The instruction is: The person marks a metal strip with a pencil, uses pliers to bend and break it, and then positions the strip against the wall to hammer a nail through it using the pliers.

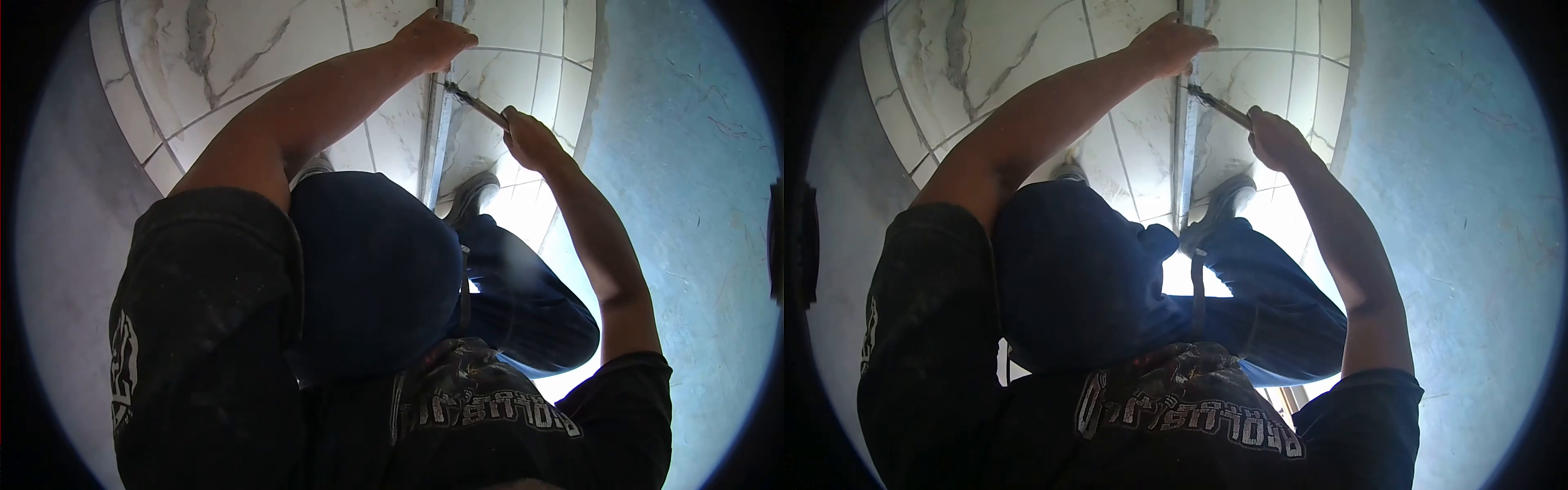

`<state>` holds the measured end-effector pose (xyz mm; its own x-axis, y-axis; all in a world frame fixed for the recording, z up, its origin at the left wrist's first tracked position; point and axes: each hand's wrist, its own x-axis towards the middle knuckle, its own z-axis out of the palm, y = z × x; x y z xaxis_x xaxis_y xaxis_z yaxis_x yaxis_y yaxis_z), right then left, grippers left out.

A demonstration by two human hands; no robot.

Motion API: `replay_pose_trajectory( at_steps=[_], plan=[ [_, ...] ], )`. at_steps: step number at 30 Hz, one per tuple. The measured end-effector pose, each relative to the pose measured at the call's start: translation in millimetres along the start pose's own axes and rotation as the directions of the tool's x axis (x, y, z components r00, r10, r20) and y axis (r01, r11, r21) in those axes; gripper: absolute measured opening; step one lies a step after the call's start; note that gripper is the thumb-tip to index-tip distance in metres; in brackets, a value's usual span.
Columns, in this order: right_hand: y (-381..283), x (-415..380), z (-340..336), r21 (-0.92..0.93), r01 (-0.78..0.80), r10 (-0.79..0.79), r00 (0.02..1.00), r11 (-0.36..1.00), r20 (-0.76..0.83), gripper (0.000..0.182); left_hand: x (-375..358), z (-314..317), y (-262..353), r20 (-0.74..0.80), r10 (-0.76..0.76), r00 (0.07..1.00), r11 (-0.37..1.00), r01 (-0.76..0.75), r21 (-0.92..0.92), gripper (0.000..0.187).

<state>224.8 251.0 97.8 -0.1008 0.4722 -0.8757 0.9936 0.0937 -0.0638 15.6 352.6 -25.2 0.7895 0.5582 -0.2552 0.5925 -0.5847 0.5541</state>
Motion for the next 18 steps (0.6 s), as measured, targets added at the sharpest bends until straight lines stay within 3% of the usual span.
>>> replay_pose_trajectory(
  at_steps=[2, 3, 4, 5, 6, 7, 8, 10, 11, 14, 16, 18],
  plan=[
    [-2.8, -3.5, 0.5, 0.117, -0.051, 0.039, 0.994, 0.992, 0.106, 0.021, -0.8, -4.1, 3.5, 0.014, 0.005, 1.000, 1.000, -0.005, 0.011, 0.062],
    [-1.6, -4.4, 1.9, 0.114, 0.045, -0.052, 0.997, 0.992, 0.062, 0.020, -0.7, -7.7, 5.6, 0.055, -0.020, 0.998, 1.000, 0.019, 0.006, 0.062],
    [-0.4, -4.7, -0.6, 0.117, 0.044, -0.051, 0.997, 0.992, 0.063, 0.020, -1.1, -11.4, 7.3, 0.092, -0.045, 0.995, 0.999, 0.045, 0.003, 0.061],
    [-8.7, -4.2, -17.6, 0.367, -0.140, 0.035, 0.960, 0.919, 0.278, 0.022, 0.5, -7.6, 5.9, 0.090, -0.047, 0.995, 0.999, 0.047, 0.006, 0.061],
    [-14.7, -3.3, -27.0, 0.541, -0.355, 0.051, 0.867, 0.763, 0.496, 0.023, -0.2, -2.4, 4.6, 0.021, -0.022, 1.000, 1.000, 0.022, 0.015, 0.056],
    [-9.7, -1.1, -24.5, 0.665, -0.425, -0.020, 0.834, 0.614, 0.552, 0.035, -0.8, 2.5, 2.1, -0.047, 0.003, 0.999, 1.000, -0.002, 0.025, 0.051],
    [-14.5, -4.7, -27.2, 0.665, -0.425, -0.024, 0.832, 0.614, 0.554, 0.035, -1.7, 3.8, 1.9, -0.043, 0.000, 0.999, 1.000, 0.001, 0.025, 0.051],
    [-22.6, -17.9, -33.7, 0.834, -0.399, -0.087, 0.883, 0.381, 0.462, 0.060, -0.6, 5.8, 1.1, -0.064, 0.002, 0.998, 1.000, -0.001, 0.019, 0.050],
    [-28.2, -21.4, -35.0, 0.830, -0.373, -0.054, 0.901, 0.416, 0.431, 0.078, -0.5, 6.9, -0.5, -0.059, -0.004, 0.998, 1.000, 0.005, 0.015, 0.050],
    [-40.9, -24.7, -30.0, 0.798, -0.344, 0.002, 0.919, 0.495, 0.395, 0.075, 1.5, 5.0, 0.2, -0.049, 0.023, 0.999, 0.999, -0.022, 0.028, 0.049],
    [-27.7, -21.2, -20.2, 0.810, -0.379, -0.003, 0.905, 0.447, 0.425, 0.072, 0.1, -3.5, 2.5, 0.073, -0.031, 0.997, 0.999, 0.033, -0.030, 0.058],
    [-8.9, -16.9, -2.9, 0.911, -0.412, -0.305, 0.865, 0.017, 0.397, 0.067, -2.3, 0.0, 3.7, 0.012, -0.025, 1.000, 1.000, 0.025, -0.013, 0.057]
  ],
)
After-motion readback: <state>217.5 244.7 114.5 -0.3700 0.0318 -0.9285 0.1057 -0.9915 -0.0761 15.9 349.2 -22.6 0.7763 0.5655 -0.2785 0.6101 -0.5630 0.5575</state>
